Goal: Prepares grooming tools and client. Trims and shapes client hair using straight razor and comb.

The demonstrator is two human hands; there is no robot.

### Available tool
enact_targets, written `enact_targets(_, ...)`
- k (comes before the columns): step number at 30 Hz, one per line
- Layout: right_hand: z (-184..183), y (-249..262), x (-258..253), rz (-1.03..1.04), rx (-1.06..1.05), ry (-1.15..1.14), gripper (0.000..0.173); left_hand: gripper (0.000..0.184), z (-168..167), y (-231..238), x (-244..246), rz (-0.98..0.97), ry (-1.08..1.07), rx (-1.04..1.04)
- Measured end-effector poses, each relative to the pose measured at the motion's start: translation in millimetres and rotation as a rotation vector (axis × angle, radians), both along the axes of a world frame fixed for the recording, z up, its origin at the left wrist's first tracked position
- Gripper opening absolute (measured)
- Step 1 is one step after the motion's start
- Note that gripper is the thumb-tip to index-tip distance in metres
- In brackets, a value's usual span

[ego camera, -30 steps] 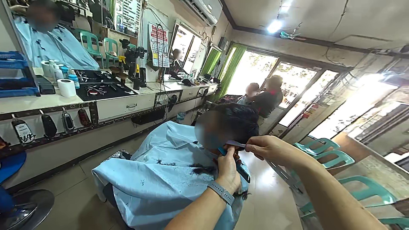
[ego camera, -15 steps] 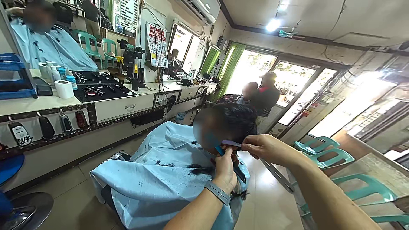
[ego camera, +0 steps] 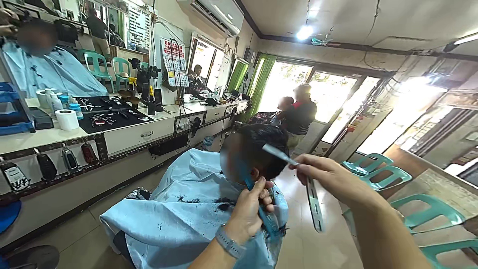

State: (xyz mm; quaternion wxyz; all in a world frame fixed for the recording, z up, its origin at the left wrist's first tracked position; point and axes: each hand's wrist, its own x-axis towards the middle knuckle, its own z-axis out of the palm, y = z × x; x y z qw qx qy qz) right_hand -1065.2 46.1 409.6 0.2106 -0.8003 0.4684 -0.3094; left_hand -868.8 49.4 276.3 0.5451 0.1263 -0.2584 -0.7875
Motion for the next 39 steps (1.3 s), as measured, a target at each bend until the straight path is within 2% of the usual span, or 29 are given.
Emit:
enact_targets(2,-7,11,-17,0.012,-0.077,-0.211,0.028,0.015,2,-2,26,0.117,-0.200,-0.264)
enact_targets(4,-21,18,-27,-0.023,-0.112,-0.333,0.027,0.012,6,-20,40,0.377,-0.519,-0.447)
enact_targets(7,-48,17,-24,-0.105,-0.121,-0.348,0.029,0.028,9,-45,41,0.590,-0.972,-0.564)
enact_targets(10,-79,7,-14,-0.164,-0.080,-0.311,0.029,0.044,9,-55,27,0.684,-1.198,-0.583)
enact_targets(12,-100,0,-8,-0.166,-0.003,-0.331,0.028,0.039,6,-58,23,0.725,-1.216,-0.564)
enact_targets(15,-122,-7,2,-0.143,0.115,-0.365,0.025,0.023,-1,-59,26,0.705,-1.126,-0.499)
enact_targets(20,-140,-18,14,-0.134,0.170,-0.404,0.025,0.019,-12,-63,26,0.662,-0.964,-0.394)
enact_targets(35,-152,-36,25,-0.140,0.153,-0.612,0.020,0.012,-12,-70,26,0.629,-0.821,-0.366)
enact_targets(39,-157,-40,25,-0.127,0.155,-0.594,0.021,0.012,-12,-74,26,0.627,-0.816,-0.362)
